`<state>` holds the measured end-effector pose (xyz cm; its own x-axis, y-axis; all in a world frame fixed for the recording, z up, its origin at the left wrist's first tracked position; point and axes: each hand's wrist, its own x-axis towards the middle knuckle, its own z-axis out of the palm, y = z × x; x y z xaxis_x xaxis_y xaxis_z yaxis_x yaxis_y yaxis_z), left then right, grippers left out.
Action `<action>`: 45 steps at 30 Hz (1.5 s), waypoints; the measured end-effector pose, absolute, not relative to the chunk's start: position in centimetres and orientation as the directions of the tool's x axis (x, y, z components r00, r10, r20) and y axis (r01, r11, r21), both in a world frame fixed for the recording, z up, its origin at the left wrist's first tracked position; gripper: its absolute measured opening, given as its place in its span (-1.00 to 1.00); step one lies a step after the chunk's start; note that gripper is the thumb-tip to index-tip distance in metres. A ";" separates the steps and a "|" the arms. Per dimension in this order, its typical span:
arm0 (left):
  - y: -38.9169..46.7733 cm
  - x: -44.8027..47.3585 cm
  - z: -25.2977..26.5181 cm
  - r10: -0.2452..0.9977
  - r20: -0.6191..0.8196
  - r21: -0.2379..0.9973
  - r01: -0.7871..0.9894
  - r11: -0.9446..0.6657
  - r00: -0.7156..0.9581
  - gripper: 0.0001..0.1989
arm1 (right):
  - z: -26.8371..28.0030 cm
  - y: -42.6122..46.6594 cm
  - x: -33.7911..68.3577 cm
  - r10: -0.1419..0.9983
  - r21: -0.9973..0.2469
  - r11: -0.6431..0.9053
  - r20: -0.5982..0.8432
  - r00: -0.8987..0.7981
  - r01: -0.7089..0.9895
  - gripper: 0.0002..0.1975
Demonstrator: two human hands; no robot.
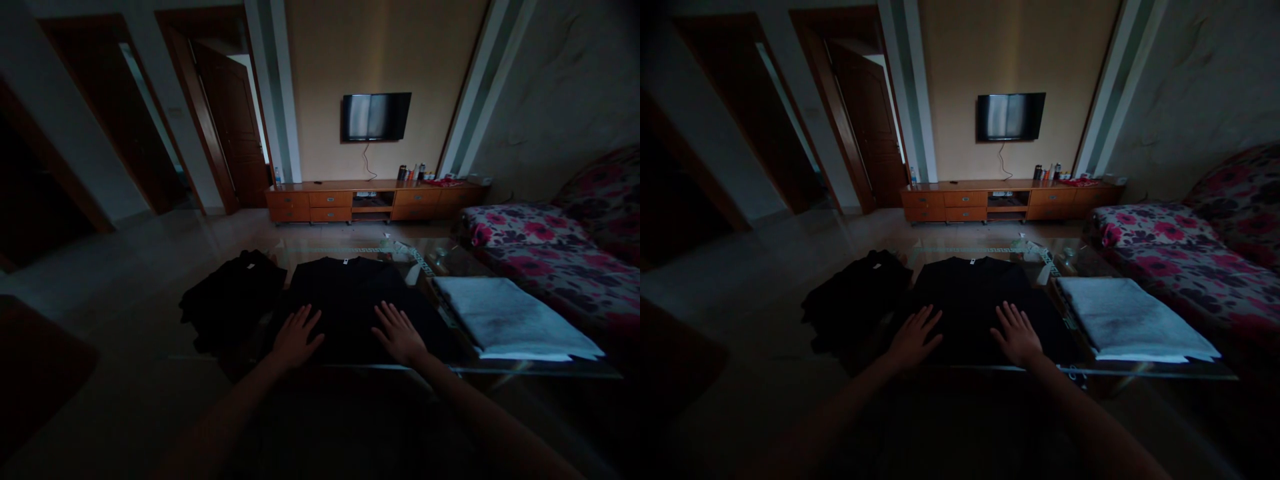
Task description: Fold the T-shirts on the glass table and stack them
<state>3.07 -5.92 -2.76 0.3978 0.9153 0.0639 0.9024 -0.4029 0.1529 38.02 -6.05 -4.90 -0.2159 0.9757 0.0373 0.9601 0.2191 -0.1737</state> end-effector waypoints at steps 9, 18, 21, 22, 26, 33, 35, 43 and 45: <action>-5.3 -2.5 -2.8 0.969 0.097 0.063 0.971 -0.232 0.226 -0.27 | -7.4 -5.4 47.0 0.994 -0.059 -0.003 0.106 0.009 0.998 -0.23; -1.6 6.7 -2.1 0.913 0.226 0.075 0.929 -0.364 0.339 -0.41 | -3.0 -3.1 34.2 0.961 -0.124 0.249 0.159 -0.228 0.961 -0.19; -0.8 10.5 -2.5 0.882 0.204 0.100 0.887 -0.451 0.426 -0.40 | -2.6 -2.4 29.8 0.932 -0.199 0.363 0.099 -0.350 0.911 -0.21; -0.6 11.4 -2.6 0.883 0.200 0.104 0.887 -0.450 0.425 -0.39 | -2.7 -2.2 29.0 0.930 -0.214 0.368 0.079 -0.360 0.905 -0.23; 0.3 11.8 -3.2 0.923 0.140 0.130 0.918 -0.375 0.358 -0.35 | -3.1 -1.0 29.8 0.918 -0.244 0.388 0.017 -0.396 0.889 -0.24; 2.8 2.8 -3.6 0.968 0.073 0.105 0.963 -0.248 0.241 -0.19 | -4.5 0.7 40.7 0.990 -0.159 0.139 0.024 -0.137 0.977 -0.22; 3.1 0.1 -3.8 0.981 0.085 0.076 0.981 -0.180 0.173 -0.19 | -5.1 0.8 43.9 0.998 -0.131 0.055 0.050 -0.049 0.990 -0.21; 3.0 -2.2 -4.1 0.992 0.065 0.059 0.992 -0.111 0.107 -0.19 | -6.3 0.7 47.7 0.995 -0.142 -0.050 0.083 0.063 0.989 -0.21; 3.4 -2.1 -3.7 0.995 0.054 0.089 0.993 -0.084 0.079 -0.23 | -6.0 1.2 47.3 0.991 -0.160 -0.097 0.073 0.110 0.982 -0.22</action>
